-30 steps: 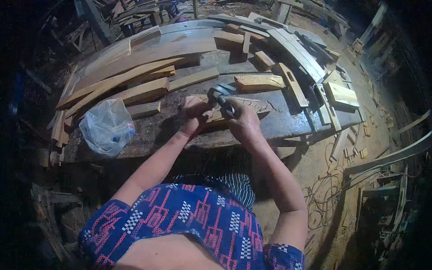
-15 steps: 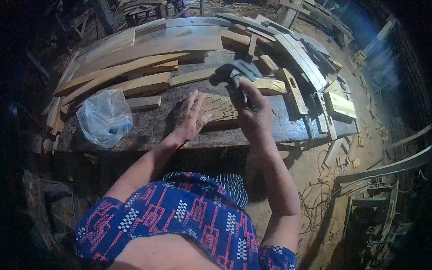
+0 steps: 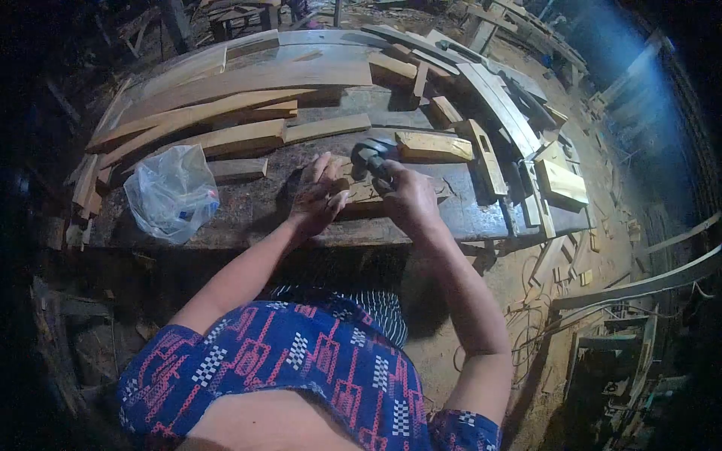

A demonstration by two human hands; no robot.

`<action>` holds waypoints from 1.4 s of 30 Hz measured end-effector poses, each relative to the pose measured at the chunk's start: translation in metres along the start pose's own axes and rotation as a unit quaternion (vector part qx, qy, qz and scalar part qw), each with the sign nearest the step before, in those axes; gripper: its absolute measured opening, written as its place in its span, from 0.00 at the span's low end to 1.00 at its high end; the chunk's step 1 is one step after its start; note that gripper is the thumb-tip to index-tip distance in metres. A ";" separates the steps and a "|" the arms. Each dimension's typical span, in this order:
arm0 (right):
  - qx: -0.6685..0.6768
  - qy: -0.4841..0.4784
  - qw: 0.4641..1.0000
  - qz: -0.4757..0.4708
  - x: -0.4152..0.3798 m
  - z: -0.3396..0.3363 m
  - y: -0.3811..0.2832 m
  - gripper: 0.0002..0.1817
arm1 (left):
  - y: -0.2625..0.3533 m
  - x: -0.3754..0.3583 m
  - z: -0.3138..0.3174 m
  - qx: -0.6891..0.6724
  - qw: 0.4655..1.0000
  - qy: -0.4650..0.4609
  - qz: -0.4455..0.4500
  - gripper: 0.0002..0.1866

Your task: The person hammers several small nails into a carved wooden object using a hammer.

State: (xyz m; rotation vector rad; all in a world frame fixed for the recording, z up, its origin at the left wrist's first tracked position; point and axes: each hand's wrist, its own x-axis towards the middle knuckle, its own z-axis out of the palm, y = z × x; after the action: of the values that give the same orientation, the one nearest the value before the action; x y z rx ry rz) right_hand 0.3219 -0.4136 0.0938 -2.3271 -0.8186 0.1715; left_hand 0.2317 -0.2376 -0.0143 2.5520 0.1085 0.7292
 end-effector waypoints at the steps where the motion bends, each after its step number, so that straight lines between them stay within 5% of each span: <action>1: 0.029 -0.015 0.999 0.012 0.003 -0.002 0.007 0.16 | 0.000 0.001 0.000 0.000 1.000 -0.007 -0.007 0.31; 5: 0.181 0.051 0.981 -0.038 0.001 -0.019 -0.011 0.13 | -0.003 0.000 0.004 -0.001 0.999 0.031 0.022 0.32; 9: 0.171 0.119 0.974 -0.089 0.000 0.001 -0.003 0.12 | 0.001 0.000 -0.002 0.010 1.000 0.022 0.015 0.31; 10: 0.133 0.019 0.991 -0.008 -0.007 -0.002 -0.003 0.12 | 0.001 -0.001 -0.002 0.001 1.000 0.022 0.013 0.30; 14: 0.123 0.008 0.992 -0.026 -0.004 -0.010 0.004 0.13 | -0.018 -0.003 0.013 0.026 0.994 0.041 0.098 0.30; 18: 0.266 0.098 0.957 -0.062 -0.012 -0.021 -0.029 0.13 | 0.003 0.000 -0.003 -0.006 1.000 0.017 0.011 0.30; 20: 0.207 0.149 0.958 -0.129 -0.007 -0.001 -0.015 0.14 | 0.003 -0.001 -0.004 -0.028 0.999 0.023 0.017 0.30; 22: 0.079 0.012 0.994 -0.079 -0.014 0.003 -0.002 0.16 | 0.002 -0.004 -0.002 -0.054 0.998 0.028 0.025 0.30; 24: 0.055 0.015 0.997 -0.045 -0.015 -0.001 0.003 0.14 | 0.000 -0.002 0.001 -0.015 1.000 0.015 0.018 0.31; 26: 0.140 0.016 0.987 0.078 -0.020 -0.014 0.001 0.15 | -0.002 -0.004 -0.001 0.045 0.998 0.013 0.052 0.33; 28: 0.353 0.077 0.933 -0.001 -0.027 -0.025 0.014 0.14 | 0.002 -0.001 -0.003 0.041 0.998 0.036 0.043 0.31; 30: 0.353 0.142 0.925 0.015 -0.034 -0.051 0.028 0.13 | -0.003 0.001 0.009 0.047 0.997 0.041 0.051 0.32; 36: 0.100 0.322 0.934 0.117 -0.029 -0.066 0.144 0.18 | -0.001 0.001 0.008 0.021 0.999 0.032 0.021 0.43; 42: -0.085 0.311 0.934 0.153 -0.027 -0.028 0.177 0.16 | 0.003 0.001 0.008 -0.017 0.999 0.027 -0.004 0.41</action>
State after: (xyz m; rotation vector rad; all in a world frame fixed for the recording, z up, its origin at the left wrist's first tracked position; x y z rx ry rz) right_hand 0.4006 -0.5492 0.0024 -2.4370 -0.1572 -0.5053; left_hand 0.2364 -0.2434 -0.0184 2.4994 0.1233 0.7895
